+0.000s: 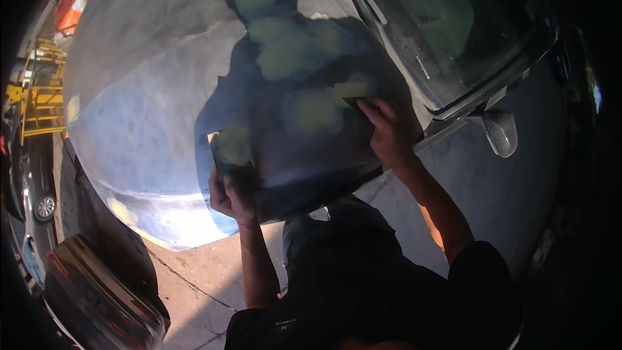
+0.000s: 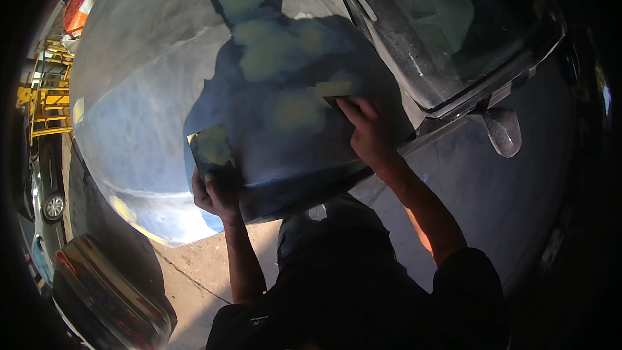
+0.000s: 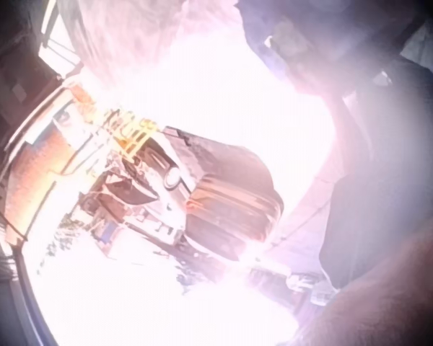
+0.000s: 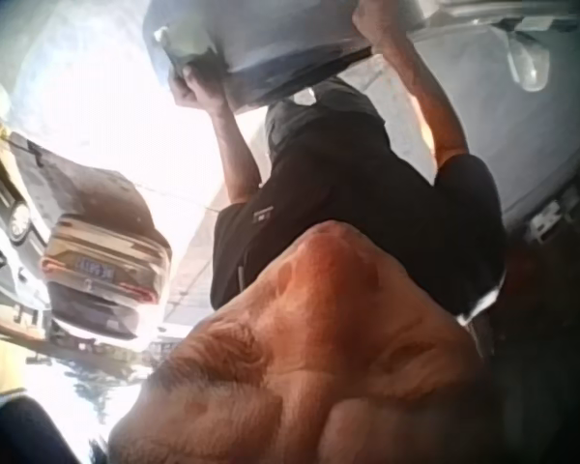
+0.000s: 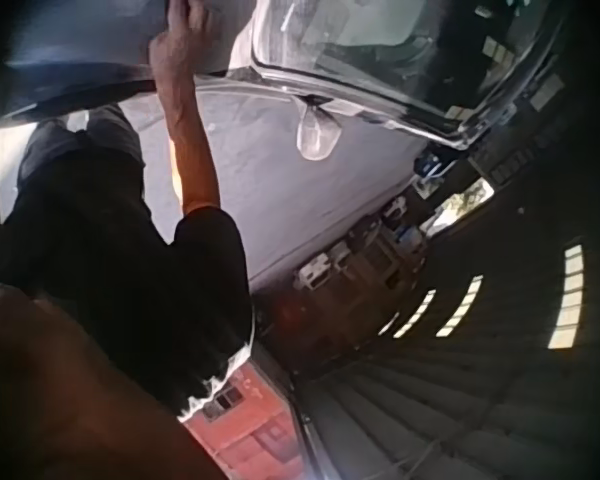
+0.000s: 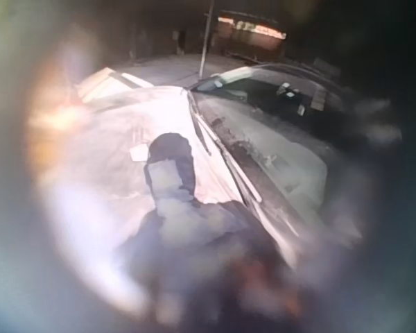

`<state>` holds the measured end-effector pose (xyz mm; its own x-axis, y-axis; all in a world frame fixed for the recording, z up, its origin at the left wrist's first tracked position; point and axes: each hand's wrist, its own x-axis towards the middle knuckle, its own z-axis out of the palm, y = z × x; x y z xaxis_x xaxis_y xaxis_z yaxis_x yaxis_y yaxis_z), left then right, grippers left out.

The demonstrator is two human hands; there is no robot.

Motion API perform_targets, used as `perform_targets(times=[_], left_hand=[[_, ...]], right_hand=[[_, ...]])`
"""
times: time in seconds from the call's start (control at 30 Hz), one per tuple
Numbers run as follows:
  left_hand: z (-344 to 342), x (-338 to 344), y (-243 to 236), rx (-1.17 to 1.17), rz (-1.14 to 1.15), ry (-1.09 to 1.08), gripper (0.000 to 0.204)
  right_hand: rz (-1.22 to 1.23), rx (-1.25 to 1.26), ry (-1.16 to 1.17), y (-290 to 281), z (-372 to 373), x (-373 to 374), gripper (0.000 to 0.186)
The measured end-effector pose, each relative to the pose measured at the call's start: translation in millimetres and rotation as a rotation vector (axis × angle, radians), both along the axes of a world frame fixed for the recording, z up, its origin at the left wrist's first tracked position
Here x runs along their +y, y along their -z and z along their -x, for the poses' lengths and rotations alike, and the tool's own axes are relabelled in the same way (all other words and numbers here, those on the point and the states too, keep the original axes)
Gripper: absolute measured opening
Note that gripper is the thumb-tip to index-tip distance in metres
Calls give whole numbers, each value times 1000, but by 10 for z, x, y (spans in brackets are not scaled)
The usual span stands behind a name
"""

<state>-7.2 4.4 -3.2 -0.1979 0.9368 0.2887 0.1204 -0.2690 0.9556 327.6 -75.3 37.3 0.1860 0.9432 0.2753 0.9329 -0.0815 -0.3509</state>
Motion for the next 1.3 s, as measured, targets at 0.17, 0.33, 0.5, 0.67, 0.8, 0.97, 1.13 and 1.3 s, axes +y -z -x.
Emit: perform_targets(times=[0.17,0.33,0.5,0.67,0.8,0.97,1.13,1.3], left_hand=[[43,-19,80,-60,32,23,39],[60,-21,118,-57,56,5,38],[47,-11,110,-40,41,18,38],[-57,-62,-69,-111,140,40,38],[-343,-471,-149,-352,391,298,36],[-887,-883,-356,-645,744,593,37],[-987,-761,-533,-692,775,605,42],[-994,-732,-435,-803,951,809,45]], right_hand=[[128,-42,122,-103,-93,430,56],[87,-35,6,-29,411,272,57],[33,8,-66,-27,557,16,56],[138,127,-103,-208,478,-260,55],[-123,974,99,-707,385,-239,38],[-350,2079,-400,-686,405,-287,45],[12,1336,19,-699,406,-677,39],[-177,1538,332,-778,90,-540,42]])
